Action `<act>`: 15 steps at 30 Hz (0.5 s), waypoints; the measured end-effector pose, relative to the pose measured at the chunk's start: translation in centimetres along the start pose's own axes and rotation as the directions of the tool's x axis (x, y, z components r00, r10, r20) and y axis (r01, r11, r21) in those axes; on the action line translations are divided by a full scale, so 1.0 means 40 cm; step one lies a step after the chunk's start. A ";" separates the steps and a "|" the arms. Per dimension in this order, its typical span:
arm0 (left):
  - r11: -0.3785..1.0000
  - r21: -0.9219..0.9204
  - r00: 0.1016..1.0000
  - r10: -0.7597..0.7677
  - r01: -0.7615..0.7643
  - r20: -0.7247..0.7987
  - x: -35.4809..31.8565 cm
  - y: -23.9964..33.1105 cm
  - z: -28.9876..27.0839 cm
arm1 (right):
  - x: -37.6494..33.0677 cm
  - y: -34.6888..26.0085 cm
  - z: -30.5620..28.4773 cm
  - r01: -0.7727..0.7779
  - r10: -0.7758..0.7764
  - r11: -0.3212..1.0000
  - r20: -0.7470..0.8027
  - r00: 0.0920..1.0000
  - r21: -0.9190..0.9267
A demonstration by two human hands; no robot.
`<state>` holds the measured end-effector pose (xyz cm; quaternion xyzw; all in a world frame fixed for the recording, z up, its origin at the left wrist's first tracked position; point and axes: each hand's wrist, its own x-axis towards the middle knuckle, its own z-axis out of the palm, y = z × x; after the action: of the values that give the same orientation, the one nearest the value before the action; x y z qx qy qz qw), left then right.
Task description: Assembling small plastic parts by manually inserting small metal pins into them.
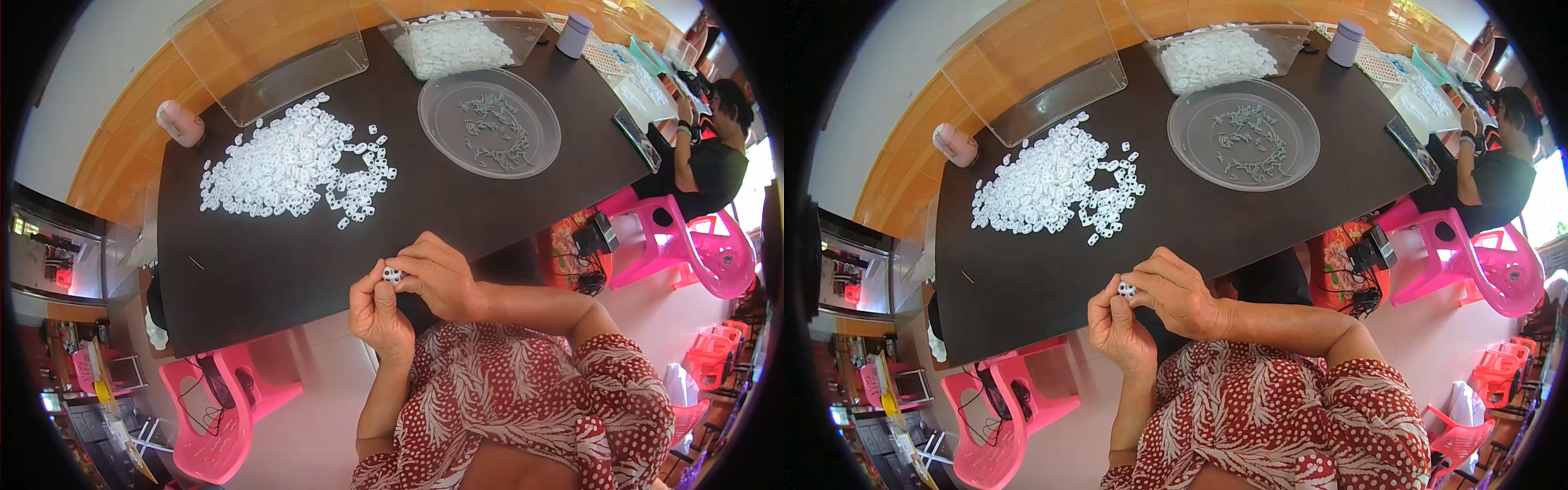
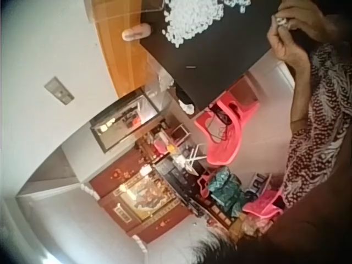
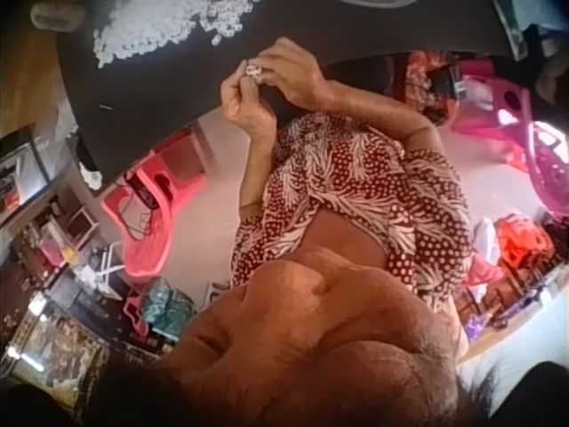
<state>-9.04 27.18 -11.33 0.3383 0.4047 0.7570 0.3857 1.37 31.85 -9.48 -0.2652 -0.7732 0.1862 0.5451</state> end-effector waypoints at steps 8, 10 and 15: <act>0.996 0.064 0.997 0.058 -0.056 -0.041 -0.011 0.000 0.009 | -0.002 -0.006 0.003 -0.010 0.011 0.999 -0.011 1.000 0.035; 0.995 0.074 0.997 0.063 -0.060 -0.041 -0.013 0.011 0.014 | 0.001 -0.013 -0.001 -0.042 0.042 0.998 0.000 0.999 0.046; 0.999 0.032 0.999 0.032 -0.031 -0.020 -0.013 0.029 0.019 | 0.007 -0.021 -0.009 -0.099 0.098 0.992 0.018 0.995 0.075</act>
<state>-8.54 26.57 -10.08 0.3429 0.4154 0.7598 0.3641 1.47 31.35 -8.67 -0.2808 -0.7555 0.2439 0.5393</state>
